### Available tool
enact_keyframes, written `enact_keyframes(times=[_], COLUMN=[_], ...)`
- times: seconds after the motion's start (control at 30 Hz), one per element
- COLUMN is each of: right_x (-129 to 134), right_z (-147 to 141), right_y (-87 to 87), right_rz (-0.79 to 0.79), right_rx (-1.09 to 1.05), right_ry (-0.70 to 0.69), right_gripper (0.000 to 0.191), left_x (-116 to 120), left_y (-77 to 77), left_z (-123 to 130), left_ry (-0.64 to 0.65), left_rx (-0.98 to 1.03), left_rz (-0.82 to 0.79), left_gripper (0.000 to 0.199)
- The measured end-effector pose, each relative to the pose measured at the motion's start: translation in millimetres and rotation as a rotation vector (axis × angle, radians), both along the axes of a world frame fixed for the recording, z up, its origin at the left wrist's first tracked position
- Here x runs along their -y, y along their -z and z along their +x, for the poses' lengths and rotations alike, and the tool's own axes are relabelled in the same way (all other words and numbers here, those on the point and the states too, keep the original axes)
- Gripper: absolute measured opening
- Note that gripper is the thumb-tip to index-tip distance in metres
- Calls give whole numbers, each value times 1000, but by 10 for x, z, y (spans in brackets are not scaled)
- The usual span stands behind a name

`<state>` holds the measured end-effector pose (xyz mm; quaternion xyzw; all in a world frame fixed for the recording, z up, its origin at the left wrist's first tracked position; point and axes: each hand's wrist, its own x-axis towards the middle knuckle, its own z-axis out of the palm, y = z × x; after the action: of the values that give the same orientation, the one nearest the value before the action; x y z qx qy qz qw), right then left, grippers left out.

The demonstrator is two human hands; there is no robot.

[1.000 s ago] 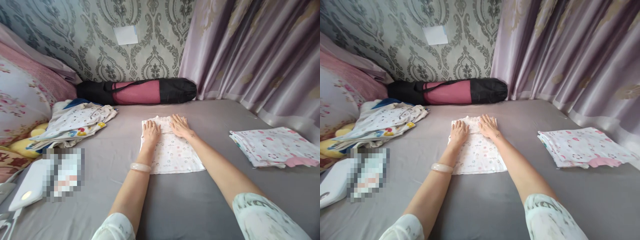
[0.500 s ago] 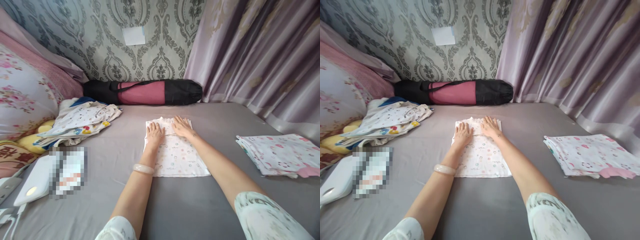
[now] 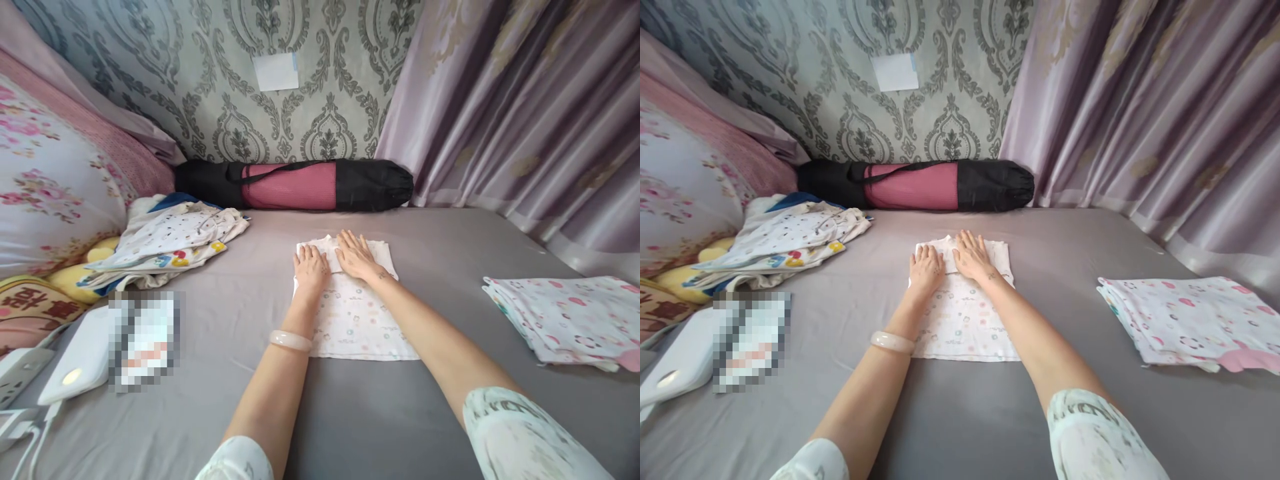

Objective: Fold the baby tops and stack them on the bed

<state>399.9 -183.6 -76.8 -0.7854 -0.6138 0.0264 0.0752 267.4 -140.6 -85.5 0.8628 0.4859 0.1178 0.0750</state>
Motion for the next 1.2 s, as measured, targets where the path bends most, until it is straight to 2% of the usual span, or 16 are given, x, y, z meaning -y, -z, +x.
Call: enact_keyframes(times=[0.07,0.13,0.27,0.43,0.53,0.63,0.8,1.0,1.1,1.2], right_x=[-64,-155,-300,-300,-246,-123,183,314,311,367], right_z=[-80,-143,-170,-140,-106,-19,139,98,113,217], right_y=[-22,-11,80,127,68,3,32,155,108,5], right_rz=[41,10,-60,-36,64,165,83,34,29,-4], right_rx=[19,8,-37,-88,-126,-137,-51,6,-59,-136], right_ry=[-105,-177,-156,-150,-120,-19,186,195,181,169], right_gripper=[61,60,60,60,58,59,61,62,62,62], left_x=[-17,-39,-74,-68,-59,-53,-31,-21,-43,-95], left_y=[11,34,84,80,56,33,32,126,141,74], left_z=[-6,-10,-10,-17,-29,-26,21,20,22,20], left_ry=[13,17,4,11,13,56,98,139,148,157], left_rx=[18,28,37,23,30,29,13,-60,-57,-62], left_rz=[45,59,43,40,60,89,88,37,32,-43], left_gripper=[52,50,49,48,47,50,51,56,56,55])
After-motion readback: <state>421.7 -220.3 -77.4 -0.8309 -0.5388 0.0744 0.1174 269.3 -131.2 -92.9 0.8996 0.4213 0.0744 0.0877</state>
